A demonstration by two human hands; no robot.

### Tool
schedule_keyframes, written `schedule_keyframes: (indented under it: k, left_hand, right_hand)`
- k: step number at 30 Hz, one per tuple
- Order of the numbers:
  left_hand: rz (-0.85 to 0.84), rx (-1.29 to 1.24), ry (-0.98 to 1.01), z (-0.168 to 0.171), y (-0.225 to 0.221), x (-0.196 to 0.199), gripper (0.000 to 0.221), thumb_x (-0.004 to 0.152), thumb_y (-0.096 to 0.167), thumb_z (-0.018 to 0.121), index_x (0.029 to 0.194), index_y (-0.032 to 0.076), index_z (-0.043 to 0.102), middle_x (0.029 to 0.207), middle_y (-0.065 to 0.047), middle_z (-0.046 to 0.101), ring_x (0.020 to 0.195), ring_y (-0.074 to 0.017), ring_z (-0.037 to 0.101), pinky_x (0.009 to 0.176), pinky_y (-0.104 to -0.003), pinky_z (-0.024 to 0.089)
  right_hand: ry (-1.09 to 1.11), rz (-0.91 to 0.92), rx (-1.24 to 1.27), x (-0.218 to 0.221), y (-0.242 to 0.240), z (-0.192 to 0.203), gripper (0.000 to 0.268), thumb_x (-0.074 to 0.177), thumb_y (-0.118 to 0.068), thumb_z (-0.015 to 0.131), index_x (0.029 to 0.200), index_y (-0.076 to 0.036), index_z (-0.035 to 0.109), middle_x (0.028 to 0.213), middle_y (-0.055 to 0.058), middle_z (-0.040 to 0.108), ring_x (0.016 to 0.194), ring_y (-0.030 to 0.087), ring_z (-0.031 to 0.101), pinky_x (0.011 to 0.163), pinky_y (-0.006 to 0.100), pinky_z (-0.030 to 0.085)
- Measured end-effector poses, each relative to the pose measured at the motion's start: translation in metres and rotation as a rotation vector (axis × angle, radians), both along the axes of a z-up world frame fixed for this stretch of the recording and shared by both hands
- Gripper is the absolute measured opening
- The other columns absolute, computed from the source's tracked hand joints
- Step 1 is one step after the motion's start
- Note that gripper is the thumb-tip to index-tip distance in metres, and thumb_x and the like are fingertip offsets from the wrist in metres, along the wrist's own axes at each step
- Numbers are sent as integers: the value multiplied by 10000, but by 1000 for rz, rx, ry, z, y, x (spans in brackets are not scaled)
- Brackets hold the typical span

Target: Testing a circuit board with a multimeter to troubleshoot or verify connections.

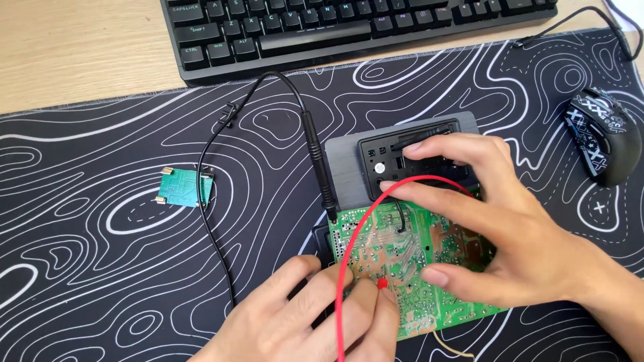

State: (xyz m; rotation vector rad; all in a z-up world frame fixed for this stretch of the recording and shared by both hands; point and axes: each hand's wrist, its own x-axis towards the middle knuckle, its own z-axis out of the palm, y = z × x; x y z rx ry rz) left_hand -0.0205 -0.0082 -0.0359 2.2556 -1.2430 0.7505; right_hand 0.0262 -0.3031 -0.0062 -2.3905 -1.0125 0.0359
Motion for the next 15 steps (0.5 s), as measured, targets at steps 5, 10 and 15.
schedule_keyframes:
  k: [5, 10, 15]
  left_hand:
    - [-4, -39, 23, 0, 0, 1, 111, 1107, 86, 737, 1081, 194, 737, 1019, 13, 677, 954, -173, 712, 775, -346, 596]
    - [-108, -181, 215, 11, 3, 9, 97, 1157, 69, 693, 1100, 62, 771, 1061, -86, 785, 912, -273, 711, 793, -379, 572]
    - [-104, -197, 175, 9, 5, 17, 121, 1123, 97, 736, 1034, 37, 792, 990, -83, 779, 806, -238, 695, 726, -354, 568]
  right_hand:
    - [-28, 15, -54, -1, -3, -2, 806, 974, -597, 642, 1616, -110, 637, 1680, 232, 450, 1598, 403, 468, 1348, 595, 332]
    - [-137, 71, -55, -3, -8, -6, 827, 1039, -609, 608, 1636, -39, 572, 1715, 297, 471, 1592, 442, 497, 1312, 602, 358]
    - [-204, 55, -12, -5, -18, -9, 608, 1066, -487, 659, 1540, -106, 669, 1633, 254, 558, 1507, 408, 608, 1241, 572, 455]
